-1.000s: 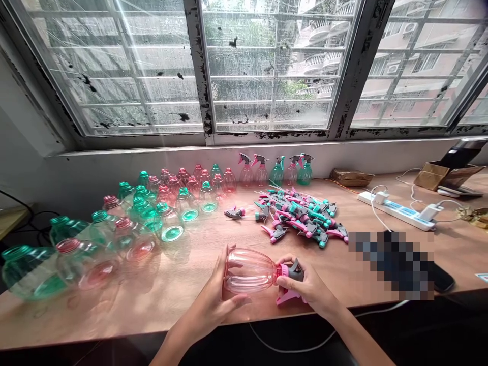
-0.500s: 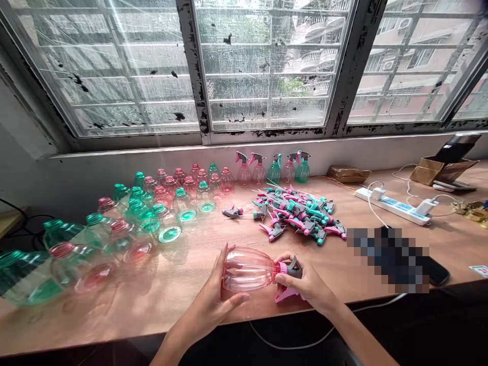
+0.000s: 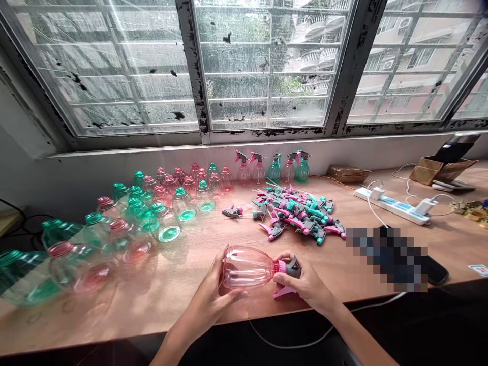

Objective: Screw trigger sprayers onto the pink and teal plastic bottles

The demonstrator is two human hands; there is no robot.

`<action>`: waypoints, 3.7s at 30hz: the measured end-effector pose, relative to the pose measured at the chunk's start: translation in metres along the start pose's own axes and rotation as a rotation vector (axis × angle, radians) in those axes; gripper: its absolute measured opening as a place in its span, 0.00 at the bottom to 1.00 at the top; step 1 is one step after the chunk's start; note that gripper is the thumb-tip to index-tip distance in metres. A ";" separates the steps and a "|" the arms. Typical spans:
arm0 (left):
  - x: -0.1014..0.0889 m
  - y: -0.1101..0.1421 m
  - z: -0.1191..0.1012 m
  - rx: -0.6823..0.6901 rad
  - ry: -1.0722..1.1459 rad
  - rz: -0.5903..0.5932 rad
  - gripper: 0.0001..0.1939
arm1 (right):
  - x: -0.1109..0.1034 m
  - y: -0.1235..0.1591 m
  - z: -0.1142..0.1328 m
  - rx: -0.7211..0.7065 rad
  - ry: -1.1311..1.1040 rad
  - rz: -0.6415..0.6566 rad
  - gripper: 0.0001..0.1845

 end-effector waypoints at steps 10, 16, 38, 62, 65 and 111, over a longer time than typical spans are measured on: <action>-0.003 -0.001 0.004 0.013 -0.050 -0.032 0.49 | 0.003 0.000 -0.001 -0.004 -0.070 0.018 0.23; -0.002 -0.001 0.005 0.008 -0.036 -0.024 0.49 | 0.005 0.001 0.001 -0.021 -0.110 0.021 0.22; 0.000 0.000 0.005 0.111 -0.041 -0.025 0.53 | 0.004 0.003 0.010 0.003 0.004 -0.002 0.24; 0.002 0.002 -0.002 0.077 0.003 -0.001 0.50 | 0.005 0.004 0.011 0.014 -0.025 0.012 0.23; 0.002 0.002 -0.004 0.098 -0.028 0.008 0.46 | 0.004 0.003 0.012 0.008 -0.024 0.000 0.24; 0.004 -0.003 0.011 0.147 0.155 0.046 0.40 | 0.002 0.001 0.003 0.027 -0.100 0.006 0.25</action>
Point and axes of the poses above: each hand's wrist, its own y-axis away from the middle knuckle, its own x-axis out of the palm, z = x × y, the point moved 9 cm from there along -y, towards the middle knuckle, and after that the axes turned 5 degrees about -x, right-handed, at the moved point
